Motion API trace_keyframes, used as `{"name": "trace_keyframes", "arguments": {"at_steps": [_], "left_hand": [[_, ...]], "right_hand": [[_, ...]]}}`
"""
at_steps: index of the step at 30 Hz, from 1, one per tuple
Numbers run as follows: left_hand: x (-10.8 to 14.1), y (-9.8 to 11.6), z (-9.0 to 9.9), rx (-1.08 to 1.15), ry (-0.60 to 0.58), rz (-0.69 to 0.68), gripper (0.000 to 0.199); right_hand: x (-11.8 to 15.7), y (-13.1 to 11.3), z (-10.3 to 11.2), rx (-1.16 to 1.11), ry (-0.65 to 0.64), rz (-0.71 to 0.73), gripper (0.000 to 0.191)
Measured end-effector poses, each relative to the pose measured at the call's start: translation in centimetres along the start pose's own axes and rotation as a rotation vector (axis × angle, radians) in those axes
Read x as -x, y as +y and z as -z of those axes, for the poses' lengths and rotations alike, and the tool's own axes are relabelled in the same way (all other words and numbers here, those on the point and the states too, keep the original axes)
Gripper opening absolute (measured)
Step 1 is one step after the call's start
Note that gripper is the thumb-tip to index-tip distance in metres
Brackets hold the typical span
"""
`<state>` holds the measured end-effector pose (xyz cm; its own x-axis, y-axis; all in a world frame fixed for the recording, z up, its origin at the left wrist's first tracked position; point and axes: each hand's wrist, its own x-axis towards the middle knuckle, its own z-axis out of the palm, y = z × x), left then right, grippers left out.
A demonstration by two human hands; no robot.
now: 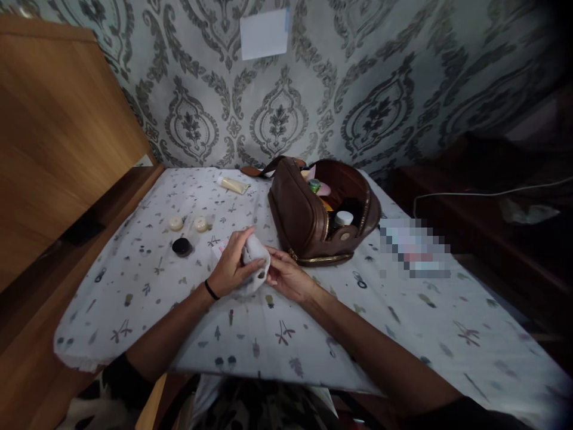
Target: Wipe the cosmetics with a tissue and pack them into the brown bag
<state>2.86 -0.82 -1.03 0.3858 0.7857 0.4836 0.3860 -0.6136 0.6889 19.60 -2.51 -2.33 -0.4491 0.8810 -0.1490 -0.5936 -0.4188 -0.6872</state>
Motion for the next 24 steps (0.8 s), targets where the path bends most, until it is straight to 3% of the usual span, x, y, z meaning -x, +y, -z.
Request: {"name": "trace_keyframes", "arguments": {"at_steps": [6, 10, 14, 16, 19, 24], "left_hand": [[-0.4, 0.4, 0.5, 0.037, 0.127, 0.126, 0.031], [-0.7, -0.1, 1.2, 0.119, 0.143, 0.247, 0.036], [-1.0, -1.0, 2.0, 0.102, 0.314, 0.299, 0.029], [-1.1, -1.2, 2.6, 0.078, 0.346, 0.31, 0.021], [-1.3, -0.7, 3.4, 0.017, 0.204, 0.219, 0.018], [-0.9, 0.1, 4.1, -0.202, -0.281, -0.03, 0.021]], "right_hand": [[0.5, 0.2, -0.8, 0.106, -0.071, -0.036, 0.035], [0.5, 0.3, -0.9, 0.138, -0.023, -0.051, 0.038], [0.4, 0.1, -0.8, 0.092, -0.033, -0.045, 0.036], [0.3, -0.1, -0.7, 0.066, -0.039, -0.029, 0.036], [0.2, -0.2, -0.5, 0.03, -0.029, 0.0, 0.035], [0.2, -0.3, -0.4, -0.035, -0.004, 0.043, 0.037]]}}
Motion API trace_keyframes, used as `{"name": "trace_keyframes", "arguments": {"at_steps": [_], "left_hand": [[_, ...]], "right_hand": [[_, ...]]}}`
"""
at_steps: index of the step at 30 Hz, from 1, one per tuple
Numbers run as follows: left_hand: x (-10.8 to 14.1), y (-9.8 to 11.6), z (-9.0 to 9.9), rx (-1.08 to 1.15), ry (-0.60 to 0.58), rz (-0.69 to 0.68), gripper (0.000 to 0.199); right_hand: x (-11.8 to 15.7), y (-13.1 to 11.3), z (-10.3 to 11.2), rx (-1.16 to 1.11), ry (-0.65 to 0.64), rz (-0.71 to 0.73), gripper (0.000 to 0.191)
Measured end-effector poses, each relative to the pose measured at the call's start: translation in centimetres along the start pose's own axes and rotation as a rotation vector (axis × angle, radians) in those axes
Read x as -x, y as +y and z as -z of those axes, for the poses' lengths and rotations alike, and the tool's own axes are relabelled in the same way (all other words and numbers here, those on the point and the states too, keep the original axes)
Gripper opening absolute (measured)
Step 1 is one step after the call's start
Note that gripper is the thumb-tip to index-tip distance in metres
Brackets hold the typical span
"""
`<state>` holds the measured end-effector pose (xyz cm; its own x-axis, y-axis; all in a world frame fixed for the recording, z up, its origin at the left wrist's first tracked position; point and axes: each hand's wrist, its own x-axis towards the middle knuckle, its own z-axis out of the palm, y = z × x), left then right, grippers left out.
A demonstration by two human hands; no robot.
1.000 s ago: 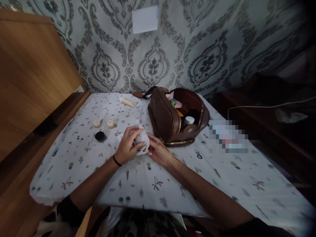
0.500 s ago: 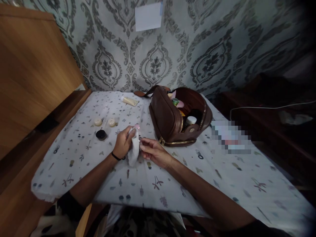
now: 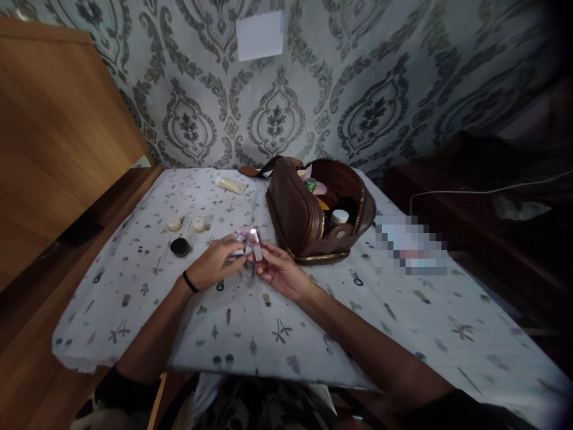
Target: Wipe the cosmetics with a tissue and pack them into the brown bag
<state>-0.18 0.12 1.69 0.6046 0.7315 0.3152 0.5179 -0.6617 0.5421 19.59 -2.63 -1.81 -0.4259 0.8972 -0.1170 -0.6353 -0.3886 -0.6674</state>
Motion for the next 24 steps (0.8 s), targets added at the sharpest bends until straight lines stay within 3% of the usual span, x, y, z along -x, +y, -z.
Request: {"name": "trace_keyframes", "arguments": {"at_steps": [2, 4, 8, 11, 17, 20, 24], "left_hand": [[0.4, -0.4, -0.5, -0.06, -0.11, -0.072, 0.031], [0.7, -1.0, -1.2, -0.112, -0.119, -0.099, 0.04], [0.9, -1.5, -2.1, -0.207, -0.081, -0.071, 0.015], [0.5, -0.7, -1.5, -0.248, -0.004, -0.006, 0.009], [-0.1, 0.7, 0.0, -0.071, 0.361, 0.118, 0.015], [-0.1, 1.0, -0.2, -0.017, 0.386, 0.08, 0.017], [0.0, 1.3, -0.8, -0.023, 0.29, -0.034, 0.023]], "right_hand": [[0.0, 0.0, 0.0, -0.009, -0.002, 0.001, 0.036], [0.0, -0.1, 0.1, -0.003, -0.007, -0.005, 0.036], [0.0, -0.1, 0.2, 0.001, -0.008, -0.009, 0.036], [-0.1, 0.0, 0.2, -0.018, 0.02, -0.004, 0.036], [-0.2, 0.4, 0.1, 0.075, 0.04, -0.019, 0.042], [0.0, 0.5, -0.1, 0.151, 0.023, -0.026, 0.041], [0.0, 0.4, 0.0, 0.148, 0.047, 0.015, 0.039]]}}
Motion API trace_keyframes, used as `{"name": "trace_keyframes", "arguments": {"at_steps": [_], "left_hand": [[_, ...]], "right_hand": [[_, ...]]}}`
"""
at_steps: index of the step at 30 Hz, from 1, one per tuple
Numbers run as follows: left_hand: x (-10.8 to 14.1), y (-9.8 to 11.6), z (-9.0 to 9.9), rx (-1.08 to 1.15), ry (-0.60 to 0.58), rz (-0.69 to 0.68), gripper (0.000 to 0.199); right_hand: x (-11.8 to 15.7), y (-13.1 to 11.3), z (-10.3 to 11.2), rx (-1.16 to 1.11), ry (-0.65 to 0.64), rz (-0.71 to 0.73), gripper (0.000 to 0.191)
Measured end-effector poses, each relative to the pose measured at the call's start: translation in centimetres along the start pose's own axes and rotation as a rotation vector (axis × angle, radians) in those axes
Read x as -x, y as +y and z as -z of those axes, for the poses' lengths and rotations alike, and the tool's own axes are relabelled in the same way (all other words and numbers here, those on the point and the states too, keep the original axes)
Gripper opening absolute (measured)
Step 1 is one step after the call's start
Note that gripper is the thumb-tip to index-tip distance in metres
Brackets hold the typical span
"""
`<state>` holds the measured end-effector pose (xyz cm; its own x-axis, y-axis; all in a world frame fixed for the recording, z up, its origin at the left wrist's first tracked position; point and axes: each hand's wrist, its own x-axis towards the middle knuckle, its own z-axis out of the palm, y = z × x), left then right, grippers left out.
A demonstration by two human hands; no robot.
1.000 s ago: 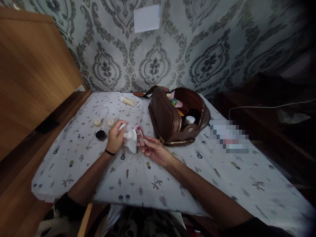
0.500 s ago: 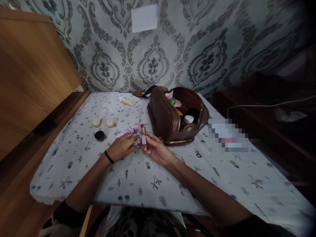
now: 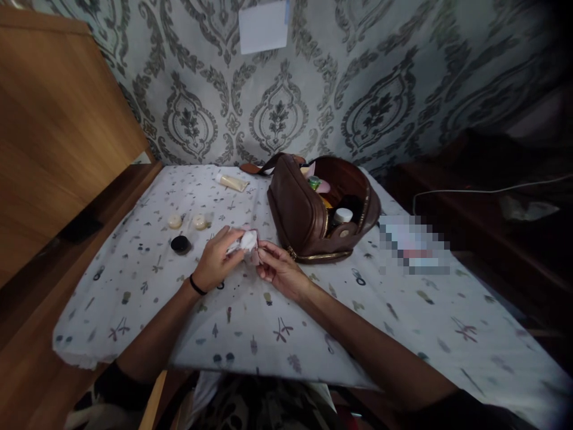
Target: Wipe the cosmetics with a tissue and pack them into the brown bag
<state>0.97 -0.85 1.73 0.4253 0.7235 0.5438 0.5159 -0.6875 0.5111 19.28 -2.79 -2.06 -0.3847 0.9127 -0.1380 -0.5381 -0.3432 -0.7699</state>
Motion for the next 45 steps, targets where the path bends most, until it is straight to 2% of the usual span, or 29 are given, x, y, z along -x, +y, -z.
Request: {"name": "trace_keyframes", "arguments": {"at_steps": [5, 9, 14, 20, 23, 25, 28, 33, 38, 41, 45], "left_hand": [[0.4, 0.2, -0.3, 0.043, -0.224, -0.112, 0.021], [0.3, 0.3, -0.2, 0.089, -0.281, -0.128, 0.02], [-0.4, 0.8, 0.3, 0.227, -0.233, -0.039, 0.014], [-0.4, 0.1, 0.5, 0.23, 0.02, 0.234, 0.016], [-0.4, -0.3, 0.5, 0.259, 0.069, 0.335, 0.018], [-0.4, -0.3, 0.5, 0.258, 0.062, 0.33, 0.019], [-0.5, -0.1, 0.6, 0.233, 0.017, 0.225, 0.018], [-0.7, 0.2, 0.8, 0.274, -0.221, 0.008, 0.017], [-0.8, 0.6, 1.0, 0.346, -0.371, -0.045, 0.016], [-0.8, 0.7, 1.0, 0.359, -0.354, 0.034, 0.016], [-0.7, 0.4, 1.1, 0.316, -0.157, 0.219, 0.018]], "right_hand": [[-0.4, 0.0, 0.3, -0.091, 0.1, 0.023, 0.04], [-0.4, 0.0, 0.2, -0.086, 0.109, 0.025, 0.038], [-0.3, -0.3, 0.3, -0.034, 0.046, -0.001, 0.036], [0.1, -0.4, 0.1, 0.011, -0.044, -0.034, 0.042], [0.2, -0.1, 0.0, 0.018, -0.105, -0.059, 0.048], [0.2, 0.0, 0.0, 0.006, -0.128, -0.052, 0.046], [0.1, 0.0, 0.1, -0.029, -0.107, -0.027, 0.041], [-0.1, -0.2, 0.1, -0.059, -0.007, 0.008, 0.037], [-0.2, -0.1, 0.1, -0.018, 0.013, 0.013, 0.033], [-0.1, -0.1, 0.2, 0.01, -0.027, -0.001, 0.036], [0.1, -0.2, 0.4, 0.011, -0.06, -0.022, 0.042]]}}
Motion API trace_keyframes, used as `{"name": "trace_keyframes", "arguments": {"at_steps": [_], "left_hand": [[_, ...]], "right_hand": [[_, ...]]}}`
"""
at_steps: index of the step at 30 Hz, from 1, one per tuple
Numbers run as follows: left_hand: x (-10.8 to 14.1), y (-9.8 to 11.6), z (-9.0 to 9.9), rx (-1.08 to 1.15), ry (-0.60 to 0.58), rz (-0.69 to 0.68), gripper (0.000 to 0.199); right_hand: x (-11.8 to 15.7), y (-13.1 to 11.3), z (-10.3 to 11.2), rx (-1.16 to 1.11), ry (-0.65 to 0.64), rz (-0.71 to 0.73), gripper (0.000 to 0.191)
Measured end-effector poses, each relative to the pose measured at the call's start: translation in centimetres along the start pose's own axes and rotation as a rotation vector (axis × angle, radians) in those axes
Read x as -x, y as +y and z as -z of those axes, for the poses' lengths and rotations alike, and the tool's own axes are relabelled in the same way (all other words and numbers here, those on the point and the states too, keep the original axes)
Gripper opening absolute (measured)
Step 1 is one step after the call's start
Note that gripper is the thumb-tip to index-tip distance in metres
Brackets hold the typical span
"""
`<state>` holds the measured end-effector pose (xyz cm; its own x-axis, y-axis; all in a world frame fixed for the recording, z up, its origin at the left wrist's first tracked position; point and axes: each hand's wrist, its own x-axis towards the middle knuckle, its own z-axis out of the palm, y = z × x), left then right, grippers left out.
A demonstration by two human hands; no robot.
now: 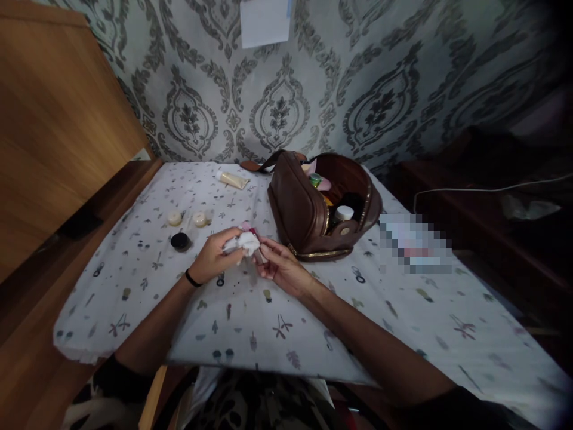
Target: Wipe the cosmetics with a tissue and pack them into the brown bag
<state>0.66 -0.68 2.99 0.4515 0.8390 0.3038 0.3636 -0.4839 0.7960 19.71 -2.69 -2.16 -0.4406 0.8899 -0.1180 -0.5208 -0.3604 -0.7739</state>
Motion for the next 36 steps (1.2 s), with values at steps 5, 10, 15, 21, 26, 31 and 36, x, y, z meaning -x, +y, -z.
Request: {"name": "trace_keyframes", "arguments": {"at_steps": [5, 10, 15, 21, 26, 31, 36], "left_hand": [[-0.1, -1.0, 0.2, -0.002, 0.173, 0.085, 0.02], [-0.1, -0.5, 0.2, 0.004, -0.052, 0.004, 0.021], [-0.1, 0.5, 0.0, 0.042, -0.253, -0.07, 0.019], [0.0, -0.3, 0.0, 0.007, -0.007, 0.049, 0.021], [0.0, -0.8, 0.1, -0.041, 0.106, 0.078, 0.021], [0.0, -0.2, 0.2, -0.021, -0.124, 0.017, 0.02], [-0.1, 0.2, 0.4, 0.033, -0.294, -0.007, 0.024]], "right_hand": [[0.0, 0.0, -0.1, 0.002, -0.076, -0.03, 0.045], [0.0, 0.1, -0.3, -0.059, -0.049, -0.003, 0.041], [-0.2, 0.4, -0.2, -0.022, -0.02, 0.036, 0.038], [0.0, 0.3, -0.4, 0.05, -0.038, 0.023, 0.039], [0.1, 0.0, -0.7, 0.017, -0.006, 0.023, 0.044], [-0.2, 0.3, -0.6, -0.027, 0.065, 0.048, 0.037], [-0.2, 0.3, -0.6, -0.009, 0.094, 0.082, 0.035]]}}
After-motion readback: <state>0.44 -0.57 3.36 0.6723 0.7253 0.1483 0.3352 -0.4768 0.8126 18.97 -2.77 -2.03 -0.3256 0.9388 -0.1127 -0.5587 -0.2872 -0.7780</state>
